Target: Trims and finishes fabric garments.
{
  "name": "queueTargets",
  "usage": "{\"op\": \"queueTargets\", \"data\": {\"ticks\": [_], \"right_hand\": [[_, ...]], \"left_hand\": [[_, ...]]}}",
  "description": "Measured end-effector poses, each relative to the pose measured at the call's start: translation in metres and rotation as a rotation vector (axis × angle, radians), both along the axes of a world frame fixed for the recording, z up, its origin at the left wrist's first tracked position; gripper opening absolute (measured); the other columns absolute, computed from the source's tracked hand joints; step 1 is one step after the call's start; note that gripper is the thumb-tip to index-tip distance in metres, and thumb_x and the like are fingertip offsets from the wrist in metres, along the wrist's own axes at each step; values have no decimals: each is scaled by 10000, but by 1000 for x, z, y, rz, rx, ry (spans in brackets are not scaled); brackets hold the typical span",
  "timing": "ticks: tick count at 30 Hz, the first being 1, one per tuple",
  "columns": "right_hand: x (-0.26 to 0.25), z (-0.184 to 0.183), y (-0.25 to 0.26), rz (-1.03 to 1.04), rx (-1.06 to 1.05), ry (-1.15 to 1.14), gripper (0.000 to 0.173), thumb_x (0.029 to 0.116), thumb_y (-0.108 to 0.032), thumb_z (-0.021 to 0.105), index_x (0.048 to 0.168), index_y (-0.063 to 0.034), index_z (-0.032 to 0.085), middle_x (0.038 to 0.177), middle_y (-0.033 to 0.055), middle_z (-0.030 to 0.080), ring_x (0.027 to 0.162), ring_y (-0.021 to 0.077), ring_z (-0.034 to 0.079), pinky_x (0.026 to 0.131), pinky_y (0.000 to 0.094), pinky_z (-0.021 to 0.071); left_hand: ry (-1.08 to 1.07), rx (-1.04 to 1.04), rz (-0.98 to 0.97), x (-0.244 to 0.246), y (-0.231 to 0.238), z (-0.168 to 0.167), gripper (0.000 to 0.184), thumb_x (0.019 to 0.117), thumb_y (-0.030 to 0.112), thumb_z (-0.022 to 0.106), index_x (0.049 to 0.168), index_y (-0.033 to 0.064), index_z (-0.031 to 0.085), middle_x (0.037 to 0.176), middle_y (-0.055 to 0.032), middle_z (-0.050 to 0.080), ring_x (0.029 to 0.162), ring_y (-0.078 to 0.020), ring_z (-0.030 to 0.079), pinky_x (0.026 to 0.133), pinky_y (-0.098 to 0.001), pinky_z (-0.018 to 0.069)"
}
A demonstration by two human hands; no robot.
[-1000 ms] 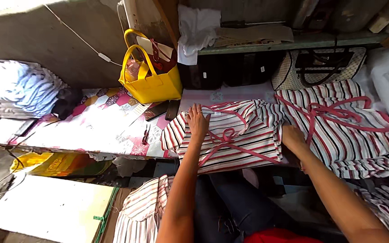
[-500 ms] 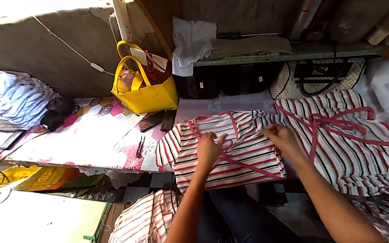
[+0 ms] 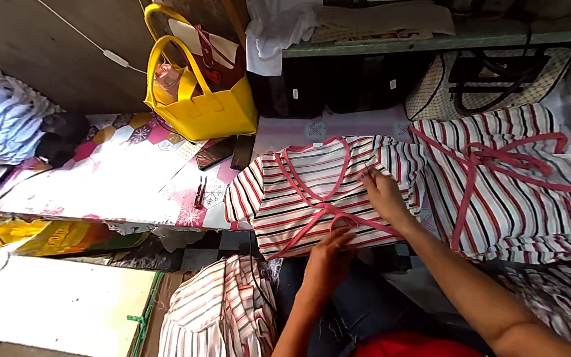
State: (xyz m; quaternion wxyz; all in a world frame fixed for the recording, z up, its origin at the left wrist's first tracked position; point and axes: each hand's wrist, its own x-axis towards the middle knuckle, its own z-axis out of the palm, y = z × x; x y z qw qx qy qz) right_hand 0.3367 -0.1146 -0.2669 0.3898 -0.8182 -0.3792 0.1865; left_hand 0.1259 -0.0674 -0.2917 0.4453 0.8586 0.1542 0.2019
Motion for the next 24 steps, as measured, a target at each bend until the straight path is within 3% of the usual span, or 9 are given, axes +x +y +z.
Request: {"op": "queueTargets", "data": {"ticks": [3,6,8,11,14,17,19,22,24], "right_hand": [[-43,-15,-18,177,-54,45,369,1100,-210,406,1253,14,655,1168,189,704,1061,308,692,944,509,538],[-69,-43,-34,228,-47,-289,324,1016,-134,565,1311,-108,697,1076,159,747,829,363,740,677,559,578],[-65,-45,-43,236,-35,-340,358,1004,-155,601,1350,-167,691,1031,126,767,762,347,741,618,557,567],[-49,-28,-53,248,-78,-71,391,1056,-371,541,1271,-88,702,962,130,761,828,323,735,730,572,562],[-30,-12,-45,265,-138,210,430,1098,-351,412,1206,-10,651,899,130,683,819,250,656,777,490,527],[-19,-7,-36,258,-154,260,519,1130,-333,236,1173,-24,650,835,60,587,740,154,558,732,373,485],[-9,-5,-34,263,-100,241,454,1122,-307,303,1172,-19,651,839,32,577,718,98,527,704,310,464],[0,-5,-29,235,9,193,331,1077,-287,494,1112,-15,678,822,5,608,681,19,497,652,219,429],[3,1,-18,243,-11,156,337,1094,-266,457,1119,-16,682,808,15,595,660,39,480,638,240,419]], "left_hand": [[-169,51,236,18,30,3,189,936,12,654,1085,-77,728,1148,-228,710,1043,-254,716,908,-350,595],[-86,118,364,31,55,-30,148,907,-10,668,1012,-83,742,1058,-233,720,996,-305,720,901,-408,587],[-49,99,466,29,57,-38,101,894,-2,684,937,-66,748,966,-203,729,893,-270,726,834,-390,592],[-100,132,548,31,45,-25,144,915,1,666,999,-94,733,974,-227,717,810,-249,719,760,-348,603],[-80,183,562,52,43,-16,304,907,130,735,1083,-116,706,1046,-263,679,823,-285,693,747,-378,591],[-40,171,560,65,50,-32,161,893,69,705,933,-85,731,973,-240,687,897,-335,692,824,-428,581],[-68,125,579,54,57,-34,102,874,7,684,846,-73,741,908,-216,716,841,-297,713,789,-408,589],[-18,8,622,22,61,-27,118,907,36,692,891,-65,749,876,-183,728,786,-232,713,771,-375,582],[-14,-14,686,11,59,-18,138,934,62,676,947,-60,741,867,-161,727,730,-182,700,723,-332,582]]}}
